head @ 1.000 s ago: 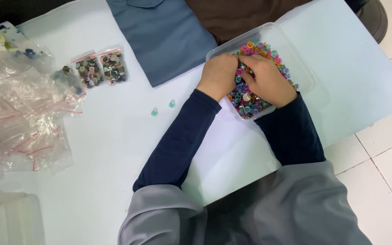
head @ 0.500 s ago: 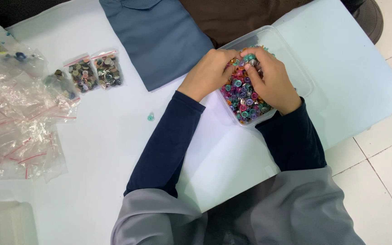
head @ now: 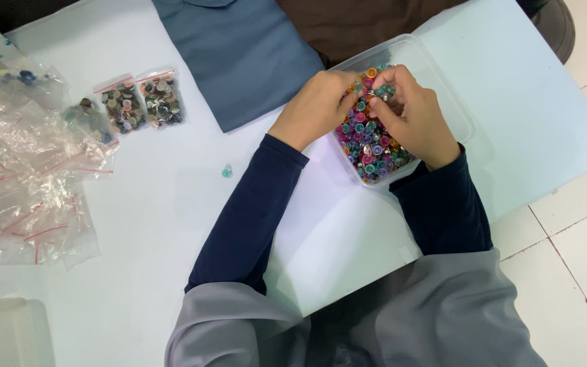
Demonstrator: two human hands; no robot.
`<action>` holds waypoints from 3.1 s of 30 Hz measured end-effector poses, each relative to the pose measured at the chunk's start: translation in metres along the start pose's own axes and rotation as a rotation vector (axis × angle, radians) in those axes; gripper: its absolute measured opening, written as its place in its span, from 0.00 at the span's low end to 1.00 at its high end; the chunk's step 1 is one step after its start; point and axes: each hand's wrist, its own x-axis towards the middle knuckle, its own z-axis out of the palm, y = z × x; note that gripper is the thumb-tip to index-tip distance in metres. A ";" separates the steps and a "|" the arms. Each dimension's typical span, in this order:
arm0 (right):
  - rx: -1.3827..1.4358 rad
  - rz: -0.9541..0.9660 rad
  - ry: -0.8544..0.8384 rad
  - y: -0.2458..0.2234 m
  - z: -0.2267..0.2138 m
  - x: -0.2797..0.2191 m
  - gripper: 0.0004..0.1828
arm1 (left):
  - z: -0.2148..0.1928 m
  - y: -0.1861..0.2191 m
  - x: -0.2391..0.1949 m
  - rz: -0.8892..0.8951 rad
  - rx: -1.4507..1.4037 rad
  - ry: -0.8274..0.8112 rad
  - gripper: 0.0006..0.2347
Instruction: Picking small buttons from a container, arranging them on a table, and placing them into a small plastic bag
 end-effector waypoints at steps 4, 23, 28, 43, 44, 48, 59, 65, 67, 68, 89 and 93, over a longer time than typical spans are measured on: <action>0.018 -0.006 0.002 0.007 0.002 0.000 0.06 | 0.018 -0.012 0.000 0.039 0.175 0.048 0.07; 0.010 -0.270 0.141 0.014 0.004 0.001 0.08 | 0.030 -0.006 -0.004 0.030 0.489 0.107 0.12; 0.054 -0.358 0.243 0.002 0.001 -0.001 0.10 | 0.009 0.027 -0.015 0.014 0.668 0.228 0.22; 0.328 -0.580 0.197 -0.128 0.071 -0.034 0.16 | -0.123 0.033 -0.212 -0.405 0.043 0.344 0.15; 0.327 -0.575 0.147 -0.137 0.085 -0.032 0.14 | -0.125 0.029 -0.227 -0.475 0.060 0.294 0.15; 0.200 -0.628 0.027 -0.136 0.151 -0.012 0.13 | -0.134 0.026 -0.270 -0.581 0.050 0.214 0.18; -0.295 -0.687 -0.033 -0.085 0.242 0.004 0.07 | -0.111 -0.042 -0.313 -0.293 0.407 0.324 0.06; -0.263 -0.685 -0.069 -0.094 0.248 0.007 0.07 | -0.111 -0.038 -0.312 -0.314 0.459 0.338 0.07; -0.253 -0.688 -0.074 -0.093 0.250 0.010 0.07 | -0.112 -0.036 -0.311 -0.324 0.475 0.340 0.08; -0.238 -0.691 -0.086 -0.093 0.251 0.011 0.07 | -0.111 -0.036 -0.311 -0.324 0.476 0.342 0.07; -0.266 -0.768 -0.063 -0.095 0.253 0.008 0.10 | -0.106 -0.037 -0.311 -0.354 0.558 0.367 0.06; -0.245 -0.707 -0.051 -0.083 0.246 0.010 0.14 | -0.106 -0.035 -0.310 -0.351 0.560 0.369 0.07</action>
